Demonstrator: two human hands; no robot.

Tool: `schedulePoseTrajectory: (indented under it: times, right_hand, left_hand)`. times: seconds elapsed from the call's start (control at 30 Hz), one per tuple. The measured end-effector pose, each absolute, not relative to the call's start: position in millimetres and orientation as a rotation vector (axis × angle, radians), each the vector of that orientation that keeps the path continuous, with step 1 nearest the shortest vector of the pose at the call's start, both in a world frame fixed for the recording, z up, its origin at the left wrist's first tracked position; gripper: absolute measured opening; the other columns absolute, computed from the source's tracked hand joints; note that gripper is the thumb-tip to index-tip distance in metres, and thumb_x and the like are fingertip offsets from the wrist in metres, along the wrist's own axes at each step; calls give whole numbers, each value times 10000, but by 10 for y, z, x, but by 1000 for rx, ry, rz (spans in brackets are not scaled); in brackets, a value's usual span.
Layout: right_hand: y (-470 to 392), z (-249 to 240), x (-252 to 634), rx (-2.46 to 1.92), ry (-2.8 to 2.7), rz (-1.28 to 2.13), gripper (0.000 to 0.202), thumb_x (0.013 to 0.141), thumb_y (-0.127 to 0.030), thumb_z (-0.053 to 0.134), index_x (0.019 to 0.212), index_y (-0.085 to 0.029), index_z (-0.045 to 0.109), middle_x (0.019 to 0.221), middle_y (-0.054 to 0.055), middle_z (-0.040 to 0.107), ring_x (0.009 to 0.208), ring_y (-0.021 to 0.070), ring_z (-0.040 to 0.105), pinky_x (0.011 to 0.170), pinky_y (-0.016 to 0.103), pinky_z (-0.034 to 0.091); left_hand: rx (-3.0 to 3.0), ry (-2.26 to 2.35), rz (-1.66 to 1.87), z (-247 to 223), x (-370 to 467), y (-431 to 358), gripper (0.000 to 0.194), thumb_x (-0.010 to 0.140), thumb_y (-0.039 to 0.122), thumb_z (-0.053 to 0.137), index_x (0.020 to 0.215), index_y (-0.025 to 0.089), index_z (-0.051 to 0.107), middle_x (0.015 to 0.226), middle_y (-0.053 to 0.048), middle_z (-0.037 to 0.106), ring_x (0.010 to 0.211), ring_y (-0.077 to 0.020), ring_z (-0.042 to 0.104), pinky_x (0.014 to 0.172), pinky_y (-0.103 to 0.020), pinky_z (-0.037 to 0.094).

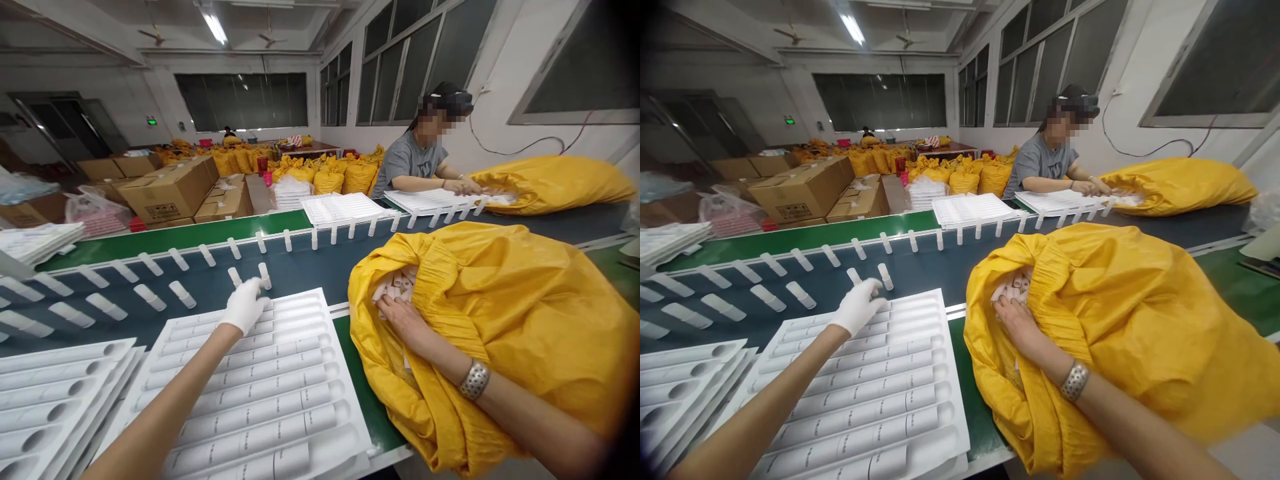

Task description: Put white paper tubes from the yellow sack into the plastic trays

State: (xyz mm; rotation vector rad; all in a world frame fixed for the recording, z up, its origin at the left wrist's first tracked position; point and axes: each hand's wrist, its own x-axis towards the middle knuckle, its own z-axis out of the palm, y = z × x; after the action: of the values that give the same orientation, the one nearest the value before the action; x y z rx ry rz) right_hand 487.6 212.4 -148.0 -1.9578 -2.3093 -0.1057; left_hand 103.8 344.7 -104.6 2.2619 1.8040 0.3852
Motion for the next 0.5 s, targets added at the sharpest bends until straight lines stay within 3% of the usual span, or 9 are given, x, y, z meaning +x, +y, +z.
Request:
schedulePoseTrajectory:
  times: [0.13,0.33,0.5]
  right_hand:
    - [2125,-1520,4813,-1901,-2304,-85,324,916,5,372,987,-144,650,1050,161,617,847,268,557,783,407,462]
    - [1978,-1408,4740,-1593,-2266,80,228,974,-74,456,832,-172,605,928,95,580,824,219,537,821,384,486]
    - [1801,-1144,4730,-1502,-2269,203,150,980,-102,497,894,-152,609,966,63,595,822,180,550,804,340,497]
  left_hand:
    - [2421,1643,195,-984,977,3184,286,891,302,527,1063,242,747,1152,-111,703,1054,-313,635,894,-404,481]
    - [2449,1542,75,-815,1031,3316,273,827,357,558,920,202,763,1060,-125,736,920,-318,678,787,-368,485]
    - [2420,1490,154,-824,1037,3352,294,827,336,563,1025,180,714,1087,-114,756,1011,-324,662,831,-352,484]
